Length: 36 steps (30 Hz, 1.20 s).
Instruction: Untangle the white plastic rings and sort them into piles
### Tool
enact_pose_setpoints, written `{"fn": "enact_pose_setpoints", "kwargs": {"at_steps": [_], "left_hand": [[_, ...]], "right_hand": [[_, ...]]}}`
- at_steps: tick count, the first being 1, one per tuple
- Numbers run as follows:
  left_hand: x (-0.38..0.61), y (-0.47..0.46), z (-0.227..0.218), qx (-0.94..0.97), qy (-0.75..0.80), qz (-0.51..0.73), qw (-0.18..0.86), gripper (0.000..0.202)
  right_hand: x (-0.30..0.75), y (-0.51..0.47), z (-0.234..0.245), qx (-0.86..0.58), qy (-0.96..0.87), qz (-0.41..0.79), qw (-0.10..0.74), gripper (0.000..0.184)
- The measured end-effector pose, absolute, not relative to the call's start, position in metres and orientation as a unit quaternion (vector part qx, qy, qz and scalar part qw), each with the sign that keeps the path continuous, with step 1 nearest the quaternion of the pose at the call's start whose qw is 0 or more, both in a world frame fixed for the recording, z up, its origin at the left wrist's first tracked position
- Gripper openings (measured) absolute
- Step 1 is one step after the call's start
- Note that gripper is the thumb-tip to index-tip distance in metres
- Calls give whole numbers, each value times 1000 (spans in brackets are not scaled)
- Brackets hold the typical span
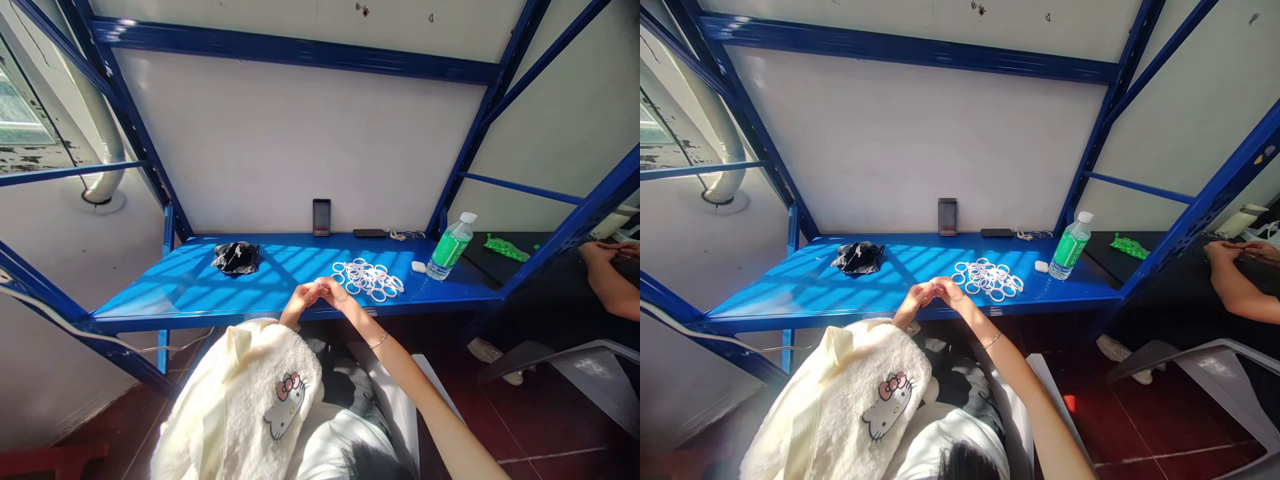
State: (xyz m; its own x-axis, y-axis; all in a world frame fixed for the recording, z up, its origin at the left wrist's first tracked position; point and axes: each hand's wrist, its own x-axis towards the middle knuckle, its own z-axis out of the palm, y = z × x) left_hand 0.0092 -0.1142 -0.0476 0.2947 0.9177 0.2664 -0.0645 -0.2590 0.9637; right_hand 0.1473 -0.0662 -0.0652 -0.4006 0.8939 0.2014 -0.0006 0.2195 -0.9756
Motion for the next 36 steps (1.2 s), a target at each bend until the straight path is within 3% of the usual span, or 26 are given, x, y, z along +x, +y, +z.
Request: {"fn": "enact_pose_setpoints", "kwargs": {"at_steps": [7,11,13,17,19,22,27,32,36], "left_hand": [[8,-110,-53,577,352,563,475,66],[6,-105,-60,590,413,586,371,53],[5,-102,-65,604,460,577,300,43],[3,-94,-76,599,564,545,162,19],[2,-92,-79,584,616,516,111,17],[3,-90,-84,571,663,481,57,22],[7,-91,-86,556,680,476,34,29],[7,-94,-81,552,631,539,81,34],[7,-99,-74,611,534,568,137,30]], "right_hand": [[136,-65,-73,-377,-653,467,462,43],[140,-74,-68,-386,-662,403,499,26],[148,-78,-65,-418,-689,305,508,16],[166,-80,-68,-528,-744,33,409,17],[170,-77,-73,-554,-751,-2,359,18],[171,-72,-81,-551,-756,-16,353,21],[171,-71,-80,-512,-764,30,392,19],[176,-71,-69,-394,-731,296,472,26],[178,-71,-63,-332,-719,413,450,42]]}}
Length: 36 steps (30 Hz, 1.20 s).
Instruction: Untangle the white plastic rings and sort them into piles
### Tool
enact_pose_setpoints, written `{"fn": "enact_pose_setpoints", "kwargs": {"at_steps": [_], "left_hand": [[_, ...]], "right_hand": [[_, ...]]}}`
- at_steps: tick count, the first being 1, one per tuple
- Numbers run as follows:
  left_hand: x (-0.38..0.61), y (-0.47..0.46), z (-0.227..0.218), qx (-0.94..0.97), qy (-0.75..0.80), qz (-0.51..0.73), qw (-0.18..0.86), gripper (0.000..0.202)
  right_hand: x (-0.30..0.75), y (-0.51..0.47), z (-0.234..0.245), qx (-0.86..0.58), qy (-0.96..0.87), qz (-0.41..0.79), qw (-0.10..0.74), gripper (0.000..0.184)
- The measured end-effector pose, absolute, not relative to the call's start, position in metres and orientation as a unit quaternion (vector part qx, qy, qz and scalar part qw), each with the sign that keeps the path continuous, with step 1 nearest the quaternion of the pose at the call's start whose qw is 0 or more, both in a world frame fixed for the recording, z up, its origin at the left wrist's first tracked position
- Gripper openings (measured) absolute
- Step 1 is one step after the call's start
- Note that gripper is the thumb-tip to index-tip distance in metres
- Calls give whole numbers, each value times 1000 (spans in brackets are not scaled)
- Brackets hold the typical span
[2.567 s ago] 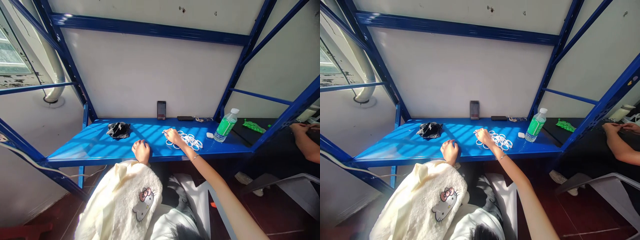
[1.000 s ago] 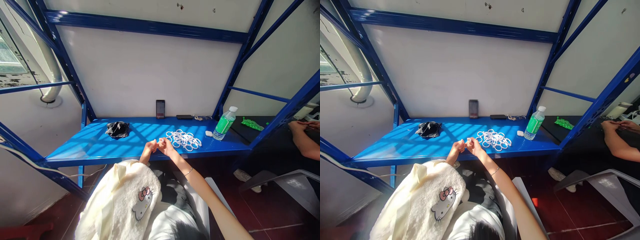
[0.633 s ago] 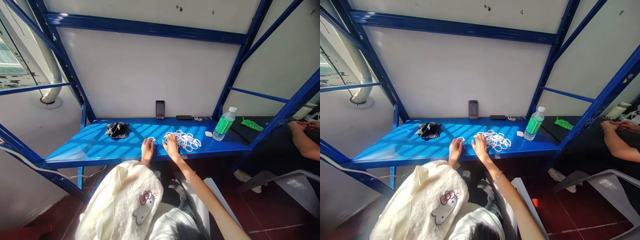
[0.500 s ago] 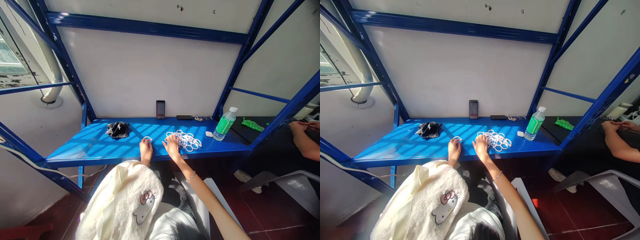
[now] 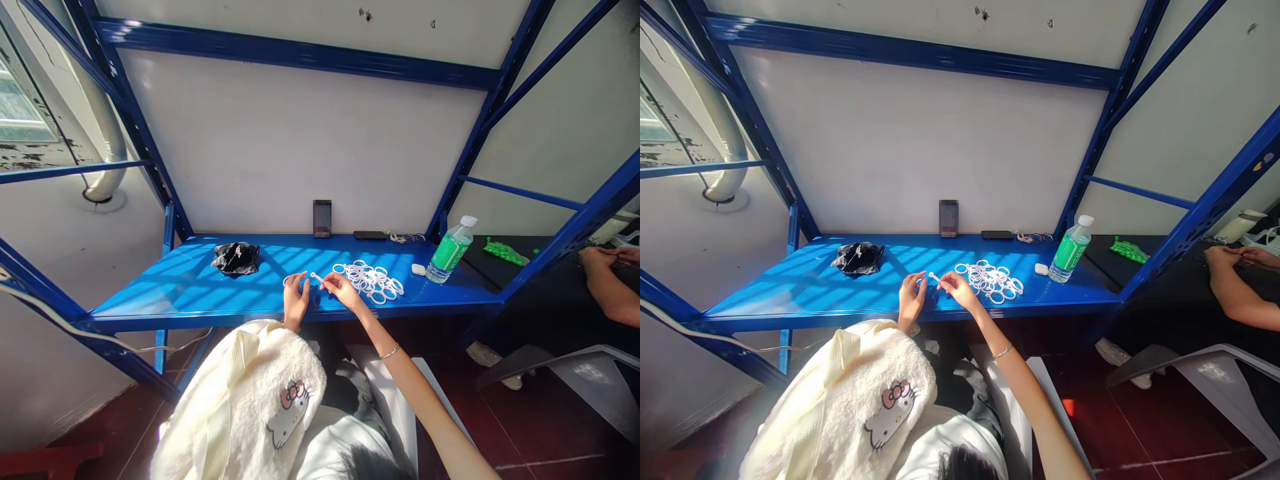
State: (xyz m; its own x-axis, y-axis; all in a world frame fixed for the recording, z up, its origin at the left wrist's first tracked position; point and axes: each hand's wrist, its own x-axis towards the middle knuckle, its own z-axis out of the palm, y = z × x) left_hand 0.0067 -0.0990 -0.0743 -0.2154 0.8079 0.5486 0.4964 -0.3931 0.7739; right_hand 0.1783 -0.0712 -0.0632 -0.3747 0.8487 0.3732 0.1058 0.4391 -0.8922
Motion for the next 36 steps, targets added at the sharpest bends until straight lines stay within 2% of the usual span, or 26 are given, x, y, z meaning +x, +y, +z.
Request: {"fn": "enact_pose_setpoints", "kwargs": {"at_steps": [6,12,20,28,36], "left_hand": [[7,-104,-67,599,472,592,259,35],[11,-108,-62,602,398,578,381,41],[14,-110,-56,594,384,559,432,49],[21,-108,-56,625,326,482,521,64],[22,-109,-53,679,302,475,472,67]], "right_hand": [[182,-78,-53,-266,-691,540,400,46],[176,-80,-54,-288,-701,545,358,55],[178,-73,-56,-295,-669,573,369,56],[183,-68,-57,-279,-651,594,382,58],[185,-70,-54,-254,-649,613,372,56]]}}
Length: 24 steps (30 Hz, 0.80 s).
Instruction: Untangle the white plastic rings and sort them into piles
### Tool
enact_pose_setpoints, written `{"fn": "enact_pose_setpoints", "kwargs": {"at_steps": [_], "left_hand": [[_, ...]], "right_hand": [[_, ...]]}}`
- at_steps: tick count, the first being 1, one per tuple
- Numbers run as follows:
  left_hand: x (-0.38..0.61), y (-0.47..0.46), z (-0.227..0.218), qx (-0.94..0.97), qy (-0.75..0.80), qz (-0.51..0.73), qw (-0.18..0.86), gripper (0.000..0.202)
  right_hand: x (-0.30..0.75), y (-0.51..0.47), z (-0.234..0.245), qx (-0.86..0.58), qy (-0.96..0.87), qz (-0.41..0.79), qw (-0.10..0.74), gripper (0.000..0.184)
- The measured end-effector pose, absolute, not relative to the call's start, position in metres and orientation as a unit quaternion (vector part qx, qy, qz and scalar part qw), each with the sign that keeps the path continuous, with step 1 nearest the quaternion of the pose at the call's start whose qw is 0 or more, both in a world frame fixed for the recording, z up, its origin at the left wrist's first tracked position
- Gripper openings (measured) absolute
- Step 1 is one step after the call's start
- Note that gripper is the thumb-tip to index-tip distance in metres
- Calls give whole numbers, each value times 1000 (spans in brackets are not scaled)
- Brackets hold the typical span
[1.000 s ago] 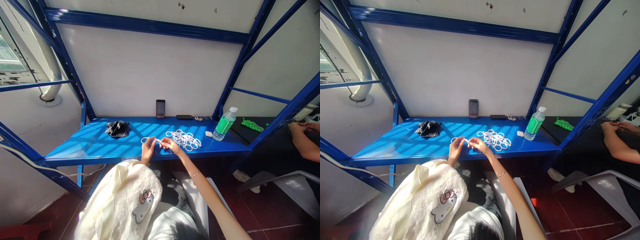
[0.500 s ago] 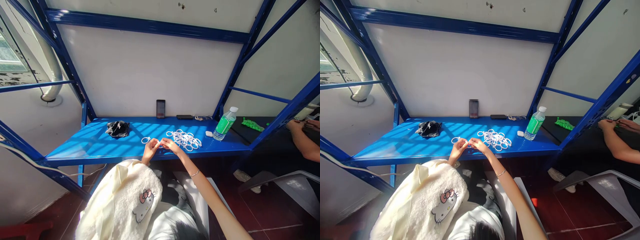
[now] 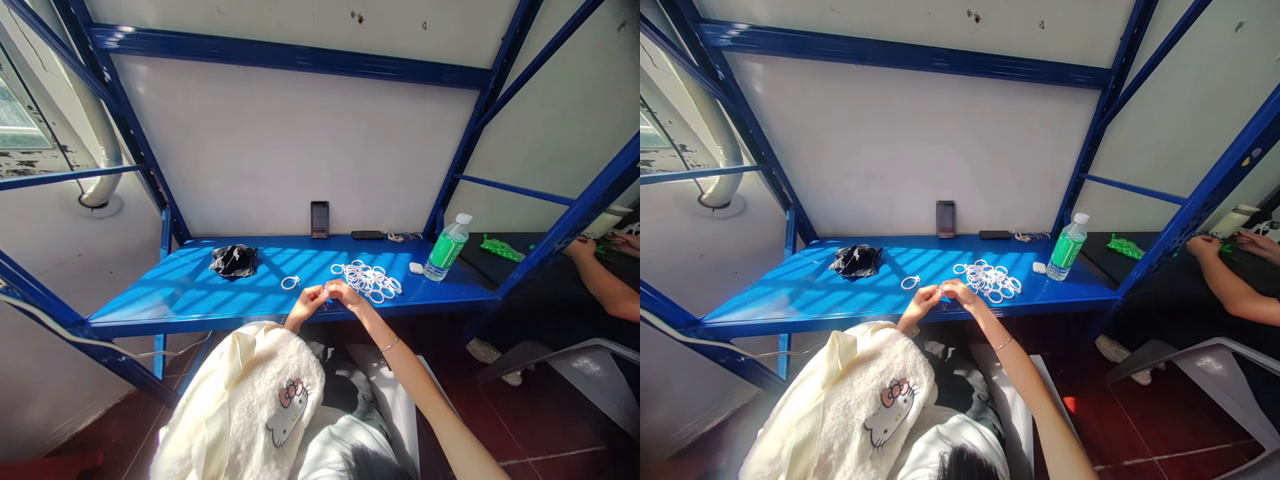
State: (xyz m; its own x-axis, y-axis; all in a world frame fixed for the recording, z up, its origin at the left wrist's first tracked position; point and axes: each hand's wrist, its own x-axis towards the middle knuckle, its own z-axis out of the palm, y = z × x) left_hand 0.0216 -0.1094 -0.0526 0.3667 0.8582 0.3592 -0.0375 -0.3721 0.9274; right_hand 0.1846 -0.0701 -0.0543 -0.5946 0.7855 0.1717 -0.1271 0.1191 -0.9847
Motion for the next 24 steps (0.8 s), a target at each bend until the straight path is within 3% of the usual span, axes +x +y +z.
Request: {"fn": "enact_pose_setpoints", "kwargs": {"at_steps": [10,15,19,24], "left_hand": [[20,-105,-66,640,307,529,466,71],[14,-102,-65,613,342,574,422,55],[4,-100,-66,592,430,612,300,46],[-5,-93,-80,587,517,613,110,31]], "right_hand": [[173,-76,-60,-264,-591,625,437,46],[170,-74,-64,-293,-584,579,488,25],[165,-71,-70,-348,-633,470,508,25],[162,-54,-72,-489,-751,141,421,37]]}}
